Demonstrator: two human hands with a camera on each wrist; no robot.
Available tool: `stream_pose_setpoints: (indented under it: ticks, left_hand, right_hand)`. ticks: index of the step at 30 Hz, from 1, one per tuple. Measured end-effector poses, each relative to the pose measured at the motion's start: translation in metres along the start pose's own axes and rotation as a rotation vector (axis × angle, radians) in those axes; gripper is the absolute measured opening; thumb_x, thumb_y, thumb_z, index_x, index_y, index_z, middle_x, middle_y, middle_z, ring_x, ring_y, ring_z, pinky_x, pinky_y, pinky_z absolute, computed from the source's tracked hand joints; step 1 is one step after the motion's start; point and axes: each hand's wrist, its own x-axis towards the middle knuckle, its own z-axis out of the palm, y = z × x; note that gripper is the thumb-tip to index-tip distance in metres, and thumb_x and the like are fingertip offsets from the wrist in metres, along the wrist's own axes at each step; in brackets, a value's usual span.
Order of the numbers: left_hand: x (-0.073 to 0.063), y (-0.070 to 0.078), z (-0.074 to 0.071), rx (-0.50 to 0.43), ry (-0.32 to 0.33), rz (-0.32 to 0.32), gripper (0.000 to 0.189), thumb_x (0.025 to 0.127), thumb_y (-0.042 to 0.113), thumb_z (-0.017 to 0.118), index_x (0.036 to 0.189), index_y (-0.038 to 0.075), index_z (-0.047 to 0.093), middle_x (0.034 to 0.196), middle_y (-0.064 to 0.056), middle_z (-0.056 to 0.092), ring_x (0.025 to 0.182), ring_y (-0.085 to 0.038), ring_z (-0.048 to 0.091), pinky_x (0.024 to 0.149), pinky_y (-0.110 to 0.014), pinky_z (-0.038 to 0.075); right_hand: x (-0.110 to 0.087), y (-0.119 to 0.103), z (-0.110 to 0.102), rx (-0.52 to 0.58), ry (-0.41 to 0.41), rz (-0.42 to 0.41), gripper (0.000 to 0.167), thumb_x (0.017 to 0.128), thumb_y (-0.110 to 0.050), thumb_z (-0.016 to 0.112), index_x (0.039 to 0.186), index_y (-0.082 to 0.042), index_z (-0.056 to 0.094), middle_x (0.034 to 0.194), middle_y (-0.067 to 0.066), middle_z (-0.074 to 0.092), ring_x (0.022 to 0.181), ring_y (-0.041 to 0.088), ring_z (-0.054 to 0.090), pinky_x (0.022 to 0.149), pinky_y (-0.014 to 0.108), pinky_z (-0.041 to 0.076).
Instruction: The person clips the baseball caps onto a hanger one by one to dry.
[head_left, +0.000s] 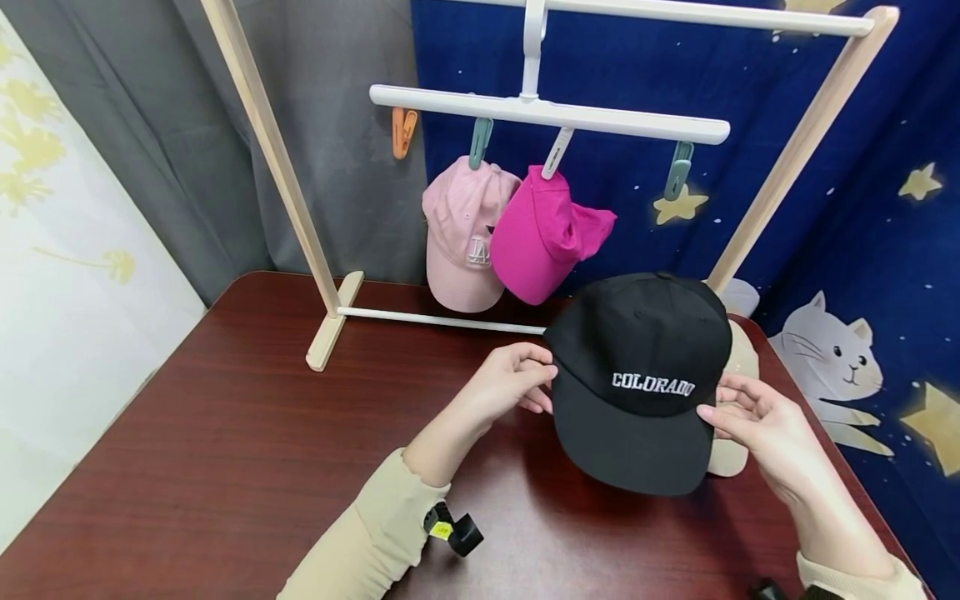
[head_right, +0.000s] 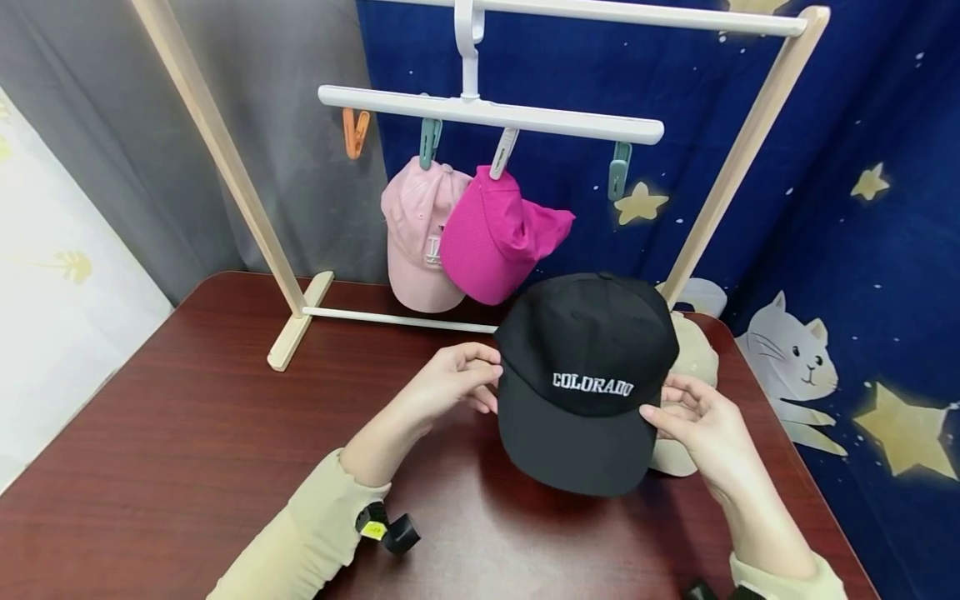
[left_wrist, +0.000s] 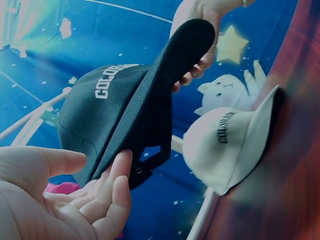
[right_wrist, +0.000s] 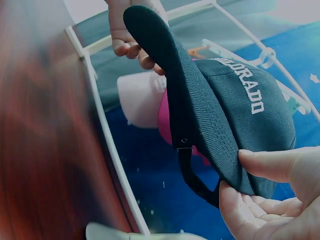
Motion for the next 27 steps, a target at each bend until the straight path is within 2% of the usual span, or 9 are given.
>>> stream_pose_setpoints:
  ticks: [12,19,27]
  left_hand:
    - [-0.013,0.016,-0.033,0.028,0.062,0.092,0.025,0.092,0.002,0.057,0.113,-0.01,0.053,0.077,-0.009,0.062,0.056,-0.017,0.063,0.057,-0.026,0.052]
    - [-0.022,0.028,-0.048,0.015,0.084,0.109,0.027,0.091,0.002,0.058,0.115,-0.009,0.05,0.08,-0.007,0.063,0.056,-0.018,0.062,0.059,-0.027,0.052]
    - [-0.029,0.036,-0.061,0.035,0.129,0.131,0.033,0.088,-0.003,0.062,0.118,-0.01,0.05,0.079,-0.006,0.064,0.058,-0.017,0.06,0.062,-0.027,0.053]
  right_hand:
    - [0.015,-0.021,0.031,0.176,-0.059,-0.109,0.056,0.088,0.008,0.062,0.133,0.015,0.03,0.099,-0.003,0.063,0.083,0.005,0.065,0.068,0.022,0.054]
    - [0.02,-0.032,0.048,0.278,-0.071,-0.132,0.046,0.087,0.01,0.062,0.126,0.004,0.039,0.096,0.0,0.061,0.078,0.007,0.065,0.067,0.022,0.054]
    - [0.025,-0.044,0.065,0.291,-0.05,-0.155,0.039,0.086,0.011,0.062,0.119,-0.001,0.046,0.093,-0.002,0.061,0.078,0.005,0.065,0.065,0.021,0.054]
